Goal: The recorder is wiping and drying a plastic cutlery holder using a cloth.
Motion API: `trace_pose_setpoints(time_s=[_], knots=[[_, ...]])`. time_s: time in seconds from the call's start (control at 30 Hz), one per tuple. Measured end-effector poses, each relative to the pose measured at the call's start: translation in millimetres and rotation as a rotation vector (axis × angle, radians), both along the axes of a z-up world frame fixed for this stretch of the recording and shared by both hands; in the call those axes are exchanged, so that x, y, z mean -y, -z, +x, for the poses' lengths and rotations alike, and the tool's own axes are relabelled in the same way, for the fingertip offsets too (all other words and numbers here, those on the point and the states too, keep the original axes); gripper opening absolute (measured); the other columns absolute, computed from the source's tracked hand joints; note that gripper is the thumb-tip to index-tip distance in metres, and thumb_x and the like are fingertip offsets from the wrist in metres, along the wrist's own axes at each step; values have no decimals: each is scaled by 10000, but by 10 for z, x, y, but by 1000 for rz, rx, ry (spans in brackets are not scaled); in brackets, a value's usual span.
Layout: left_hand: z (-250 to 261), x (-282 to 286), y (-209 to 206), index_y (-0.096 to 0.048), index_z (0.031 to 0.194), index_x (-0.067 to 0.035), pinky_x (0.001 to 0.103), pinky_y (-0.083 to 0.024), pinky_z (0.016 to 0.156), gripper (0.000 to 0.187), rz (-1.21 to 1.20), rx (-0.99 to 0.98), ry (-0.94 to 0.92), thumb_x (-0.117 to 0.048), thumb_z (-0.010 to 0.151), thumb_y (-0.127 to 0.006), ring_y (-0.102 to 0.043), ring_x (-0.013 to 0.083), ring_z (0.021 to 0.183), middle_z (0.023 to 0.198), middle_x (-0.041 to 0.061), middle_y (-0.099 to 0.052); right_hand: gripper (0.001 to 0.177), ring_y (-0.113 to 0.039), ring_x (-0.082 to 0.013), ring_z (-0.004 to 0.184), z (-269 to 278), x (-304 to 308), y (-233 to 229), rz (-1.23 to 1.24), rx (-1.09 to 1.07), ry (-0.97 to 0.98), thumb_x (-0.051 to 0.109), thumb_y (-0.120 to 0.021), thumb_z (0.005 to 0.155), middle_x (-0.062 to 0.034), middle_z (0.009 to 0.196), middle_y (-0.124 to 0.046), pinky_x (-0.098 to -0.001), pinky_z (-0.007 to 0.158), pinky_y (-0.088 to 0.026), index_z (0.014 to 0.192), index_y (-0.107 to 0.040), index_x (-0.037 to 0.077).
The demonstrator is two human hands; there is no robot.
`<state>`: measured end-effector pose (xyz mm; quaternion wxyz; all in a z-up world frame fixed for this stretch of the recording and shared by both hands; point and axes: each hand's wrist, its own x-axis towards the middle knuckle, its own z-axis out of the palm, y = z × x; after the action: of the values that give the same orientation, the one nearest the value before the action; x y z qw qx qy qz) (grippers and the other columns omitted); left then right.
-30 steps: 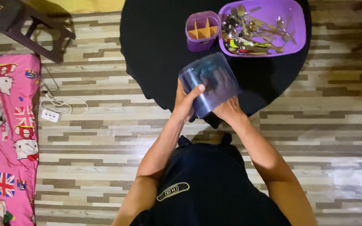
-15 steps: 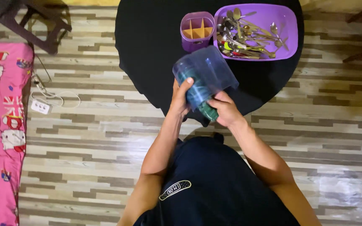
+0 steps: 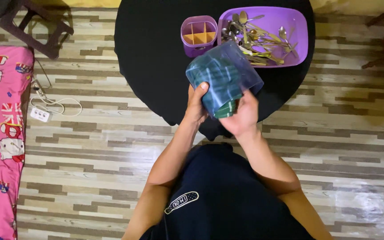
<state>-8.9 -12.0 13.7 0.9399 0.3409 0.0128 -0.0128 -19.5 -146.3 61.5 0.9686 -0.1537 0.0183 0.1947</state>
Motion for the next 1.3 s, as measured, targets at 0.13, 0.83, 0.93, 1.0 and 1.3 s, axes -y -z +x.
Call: trace_pose_setpoints(time_s=[0.13,0.83,0.93,1.0,1.3], knots=[[90,141,126,-420,1487,12,446,-544,1029,874,-60,22,34,-415,837,-818,-633,279,1177,1325,166,-589,438,-622,-340,1290,260,175,29,84,-25,72,225,-411,1011,-180,1348,-659,-506,1194,-443,1310,-610,-25],[142,12,59,-380,1472,-23,478,-559,1012,892,-33,39,-86,-418,795,-806,-629,306,1193,1330,163,-573,471,-640,-273,1207,128,226,57,95,108,-205,398,-508,1107,-122,1339,-662,-427,1059,-489,1397,-584,36],[45,123,199,-324,1551,-29,437,-516,1086,969,60,110,-147,-405,816,-831,-578,272,1280,1409,139,-526,499,-621,-288,1274,132,194,-121,-15,47,77,435,-490,1063,-115,1352,-644,-497,1157,-473,1356,-578,41],[-5,151,186,-344,1510,-37,474,-553,1012,952,-34,61,-57,-406,783,-835,-604,292,1216,1342,140,-542,600,-599,-324,1289,30,102,-160,-17,103,147,506,-478,1042,-149,1365,-640,-511,1147,-446,1389,-554,24],[-55,18,545,-501,1411,-34,423,-538,1027,731,-234,-179,59,-479,878,-731,-636,283,1162,1273,142,-638,1001,-563,-355,1294,-75,74,435,-1253,857,131,821,-360,946,-192,1385,-587,-449,1096,-422,1477,-439,-24]])
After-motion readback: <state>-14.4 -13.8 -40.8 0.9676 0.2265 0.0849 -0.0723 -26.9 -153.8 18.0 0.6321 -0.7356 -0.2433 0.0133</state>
